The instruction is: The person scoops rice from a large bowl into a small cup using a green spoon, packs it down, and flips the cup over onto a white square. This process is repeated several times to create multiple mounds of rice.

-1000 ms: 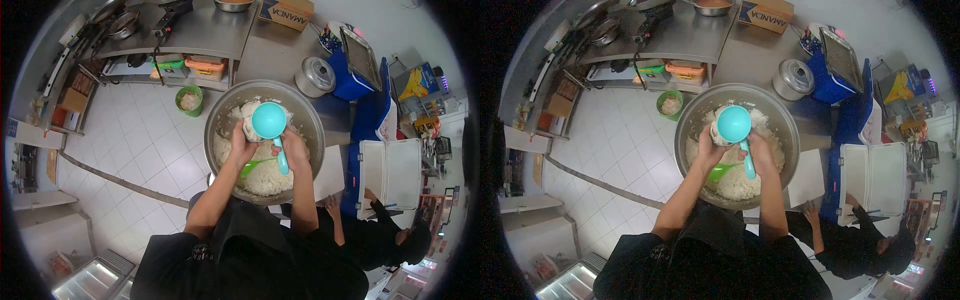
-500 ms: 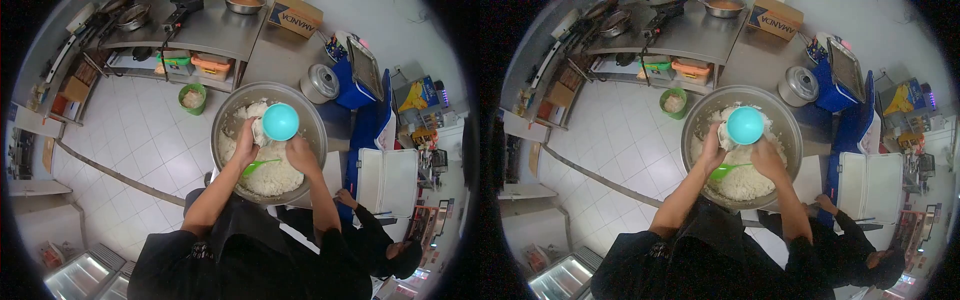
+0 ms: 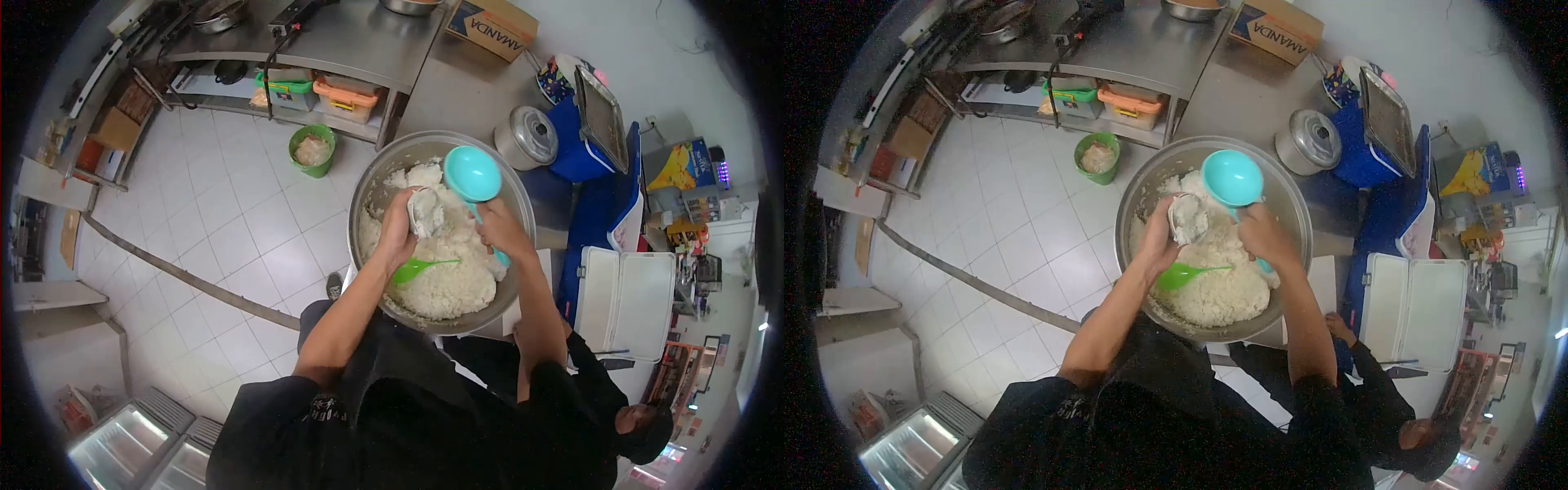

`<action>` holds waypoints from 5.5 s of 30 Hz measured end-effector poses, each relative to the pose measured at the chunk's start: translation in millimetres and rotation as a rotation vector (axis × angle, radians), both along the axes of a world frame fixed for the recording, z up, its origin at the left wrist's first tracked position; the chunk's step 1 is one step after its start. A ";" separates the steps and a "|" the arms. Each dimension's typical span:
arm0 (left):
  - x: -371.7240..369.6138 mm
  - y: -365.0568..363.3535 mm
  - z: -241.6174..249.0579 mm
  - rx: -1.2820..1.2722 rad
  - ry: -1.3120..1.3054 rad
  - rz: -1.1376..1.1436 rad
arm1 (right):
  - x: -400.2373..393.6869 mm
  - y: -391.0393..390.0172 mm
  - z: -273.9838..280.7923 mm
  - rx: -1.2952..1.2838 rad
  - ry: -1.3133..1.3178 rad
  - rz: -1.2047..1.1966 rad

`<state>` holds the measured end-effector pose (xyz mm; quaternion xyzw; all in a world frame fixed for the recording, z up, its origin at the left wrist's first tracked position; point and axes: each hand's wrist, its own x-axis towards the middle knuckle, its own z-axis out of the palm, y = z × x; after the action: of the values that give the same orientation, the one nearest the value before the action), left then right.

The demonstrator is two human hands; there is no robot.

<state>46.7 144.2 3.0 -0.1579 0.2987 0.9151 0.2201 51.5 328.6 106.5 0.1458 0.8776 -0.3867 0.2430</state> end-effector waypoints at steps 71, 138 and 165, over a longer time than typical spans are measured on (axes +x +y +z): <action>169.9 437.9 -191.7 -1.402 1.737 -0.425 | 708.8 -2.6 -288.2 -0.745 -0.161 -1.949; 105.3 -170.7 -12.7 -0.129 -0.253 0.144 | -39.7 -98.8 -138.0 0.624 -0.003 0.293; 121.9 -140.7 -35.2 0.056 -0.373 0.058 | -45.5 -110.3 -140.8 0.480 0.326 1.429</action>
<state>168.6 3.5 -32.2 -0.3269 0.2223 0.8840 0.2496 5.9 218.3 -34.3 -0.4664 0.8431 0.0484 0.2631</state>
